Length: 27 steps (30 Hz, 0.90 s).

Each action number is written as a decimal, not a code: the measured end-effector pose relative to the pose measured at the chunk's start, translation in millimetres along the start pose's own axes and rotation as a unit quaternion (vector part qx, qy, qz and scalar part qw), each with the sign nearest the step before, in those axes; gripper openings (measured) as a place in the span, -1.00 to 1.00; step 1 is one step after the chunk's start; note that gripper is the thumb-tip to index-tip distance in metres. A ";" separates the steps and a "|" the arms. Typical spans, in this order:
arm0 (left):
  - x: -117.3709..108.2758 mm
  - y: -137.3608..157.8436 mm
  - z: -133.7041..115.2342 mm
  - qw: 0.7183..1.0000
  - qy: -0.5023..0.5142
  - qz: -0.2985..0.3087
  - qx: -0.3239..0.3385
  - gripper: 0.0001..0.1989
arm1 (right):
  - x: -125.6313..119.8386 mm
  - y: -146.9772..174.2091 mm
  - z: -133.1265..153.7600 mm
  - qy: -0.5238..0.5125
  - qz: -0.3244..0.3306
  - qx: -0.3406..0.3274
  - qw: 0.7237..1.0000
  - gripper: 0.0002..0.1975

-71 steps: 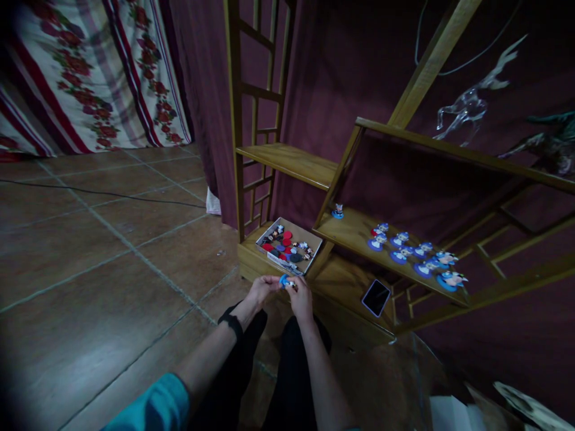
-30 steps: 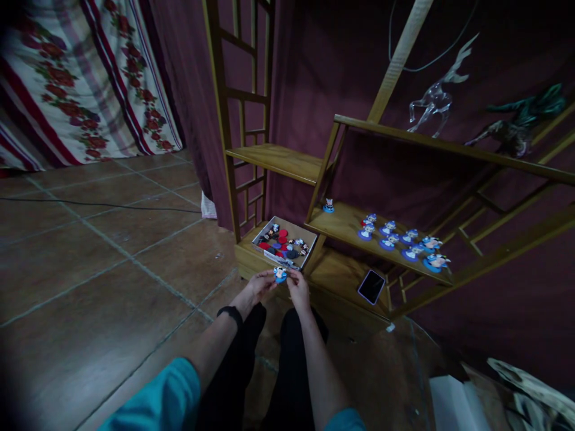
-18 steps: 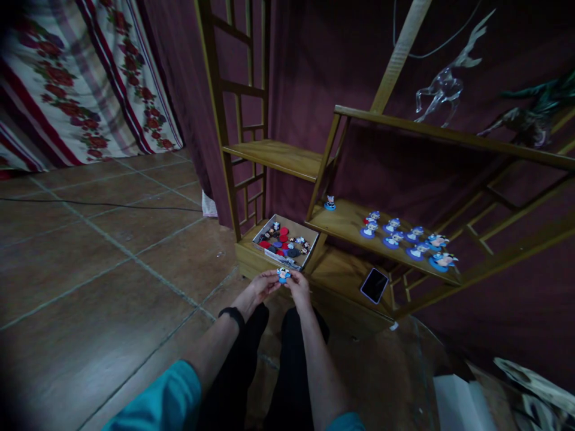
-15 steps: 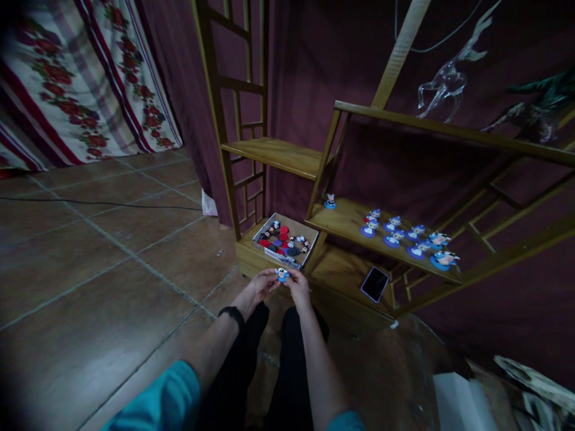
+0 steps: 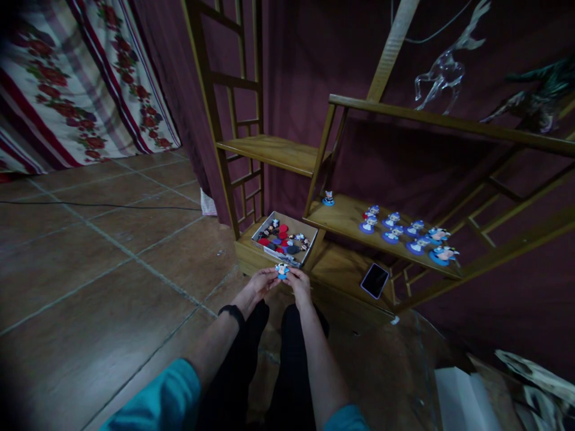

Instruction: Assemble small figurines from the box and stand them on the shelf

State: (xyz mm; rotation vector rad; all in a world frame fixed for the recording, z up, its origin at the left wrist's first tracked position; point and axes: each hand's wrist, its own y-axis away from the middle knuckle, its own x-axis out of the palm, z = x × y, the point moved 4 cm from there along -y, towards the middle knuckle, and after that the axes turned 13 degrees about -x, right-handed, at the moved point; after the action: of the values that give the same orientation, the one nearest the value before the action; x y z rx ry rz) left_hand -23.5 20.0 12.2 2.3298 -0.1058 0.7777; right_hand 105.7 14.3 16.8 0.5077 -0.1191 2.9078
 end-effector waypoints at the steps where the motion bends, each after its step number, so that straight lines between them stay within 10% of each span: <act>1: 0.0 0.1 0.0 1.000 -0.003 -0.003 0.002 -0.93 | 0.3 0.4 0.7 0.001 0.003 -0.003 1.000 -0.71; 27: 0.1 2.8 -2.8 0.999 0.006 0.034 0.032 -0.85 | -1.3 1.3 2.7 -0.028 0.020 0.008 0.999 -0.63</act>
State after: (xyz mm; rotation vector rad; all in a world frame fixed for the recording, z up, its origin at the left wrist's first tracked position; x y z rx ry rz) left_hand -25.5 19.6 15.5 2.3918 -0.1592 0.8396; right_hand 107.5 12.4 18.8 0.5964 -0.1163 2.9369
